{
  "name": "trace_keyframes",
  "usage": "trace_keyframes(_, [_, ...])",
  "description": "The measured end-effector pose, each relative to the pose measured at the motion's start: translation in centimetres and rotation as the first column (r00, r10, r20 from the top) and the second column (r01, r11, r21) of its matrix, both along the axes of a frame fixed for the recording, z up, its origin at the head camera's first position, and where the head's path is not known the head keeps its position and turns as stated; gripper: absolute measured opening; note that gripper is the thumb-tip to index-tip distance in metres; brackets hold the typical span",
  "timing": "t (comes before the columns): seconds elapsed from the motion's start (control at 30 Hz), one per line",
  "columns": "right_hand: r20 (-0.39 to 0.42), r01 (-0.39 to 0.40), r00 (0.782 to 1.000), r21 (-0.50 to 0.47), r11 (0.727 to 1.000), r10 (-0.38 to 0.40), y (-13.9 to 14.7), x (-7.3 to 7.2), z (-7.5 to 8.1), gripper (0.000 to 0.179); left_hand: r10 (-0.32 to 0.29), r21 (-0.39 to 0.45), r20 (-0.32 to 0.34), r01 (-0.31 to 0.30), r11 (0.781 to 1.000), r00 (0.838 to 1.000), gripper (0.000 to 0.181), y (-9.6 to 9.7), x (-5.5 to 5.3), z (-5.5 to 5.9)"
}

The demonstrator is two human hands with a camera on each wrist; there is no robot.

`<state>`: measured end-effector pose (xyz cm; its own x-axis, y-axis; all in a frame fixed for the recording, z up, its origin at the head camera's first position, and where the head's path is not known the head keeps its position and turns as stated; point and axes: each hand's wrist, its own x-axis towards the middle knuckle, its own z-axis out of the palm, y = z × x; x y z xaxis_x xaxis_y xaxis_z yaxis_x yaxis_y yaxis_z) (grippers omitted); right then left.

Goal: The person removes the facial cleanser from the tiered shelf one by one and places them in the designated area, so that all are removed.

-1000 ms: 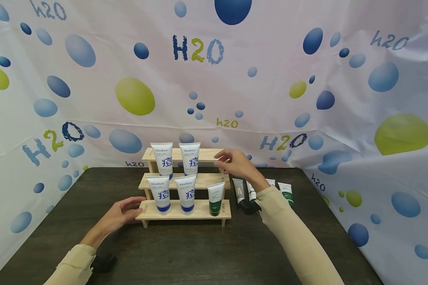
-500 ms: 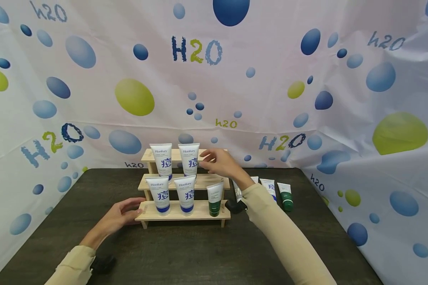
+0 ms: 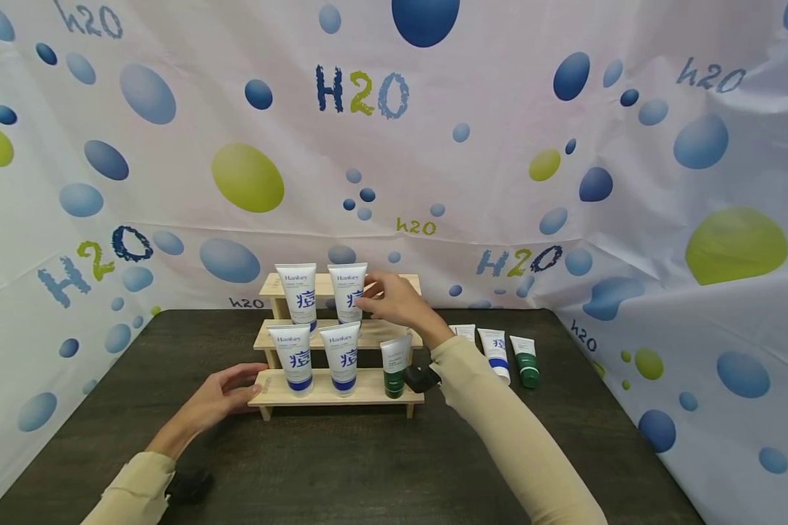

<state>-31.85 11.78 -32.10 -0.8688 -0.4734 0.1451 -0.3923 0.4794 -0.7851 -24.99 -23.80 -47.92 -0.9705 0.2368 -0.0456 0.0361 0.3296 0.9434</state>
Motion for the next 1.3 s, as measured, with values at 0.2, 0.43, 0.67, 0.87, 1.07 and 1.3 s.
trace_keyframes(0.2, [-0.019, 0.004, 1.000, 0.019, 1.000, -0.004, -0.4, -0.2, -0.3, 0.043, 0.002, -0.007, -0.002, -0.002, 1.000, 1.000, 0.062, 0.0, 0.0, 0.0])
trace_keyframes(0.43, [0.003, 0.019, 1.000, 0.038, 0.999, -0.019, -0.7, -0.5, -0.7, 0.043, 0.003, -0.020, -0.004, -0.003, 1.000, 1.000, 0.061, 0.0, -0.1, 0.0])
trace_keyframes(0.67, [-0.018, 0.015, 1.000, 0.018, 1.000, -0.014, -1.0, -0.4, -0.6, 0.043, 0.005, -0.034, -0.010, -0.006, 0.999, 1.000, 0.061, -0.1, -0.1, 0.0])
trace_keyframes(0.87, [-0.030, 0.034, 0.999, -0.019, 0.999, -0.034, -1.1, -0.4, -0.7, 0.041, 0.003, -0.027, -0.006, -0.004, 1.000, 1.000, 0.061, -0.1, -0.2, 0.1])
trace_keyframes(1.07, [-0.029, 0.054, 0.998, -0.045, 0.998, -0.055, -1.0, -0.2, -0.6, 0.041, 0.012, -0.045, -0.012, -0.013, 0.999, 1.000, 0.062, 0.0, -0.3, 0.0])
trace_keyframes(1.3, [-0.022, 0.077, 0.997, -0.077, 0.994, -0.079, -0.2, 0.0, 0.2, 0.042, 0.011, -0.036, -0.018, -0.012, 0.999, 1.000, 0.061, 0.0, -0.3, -0.1])
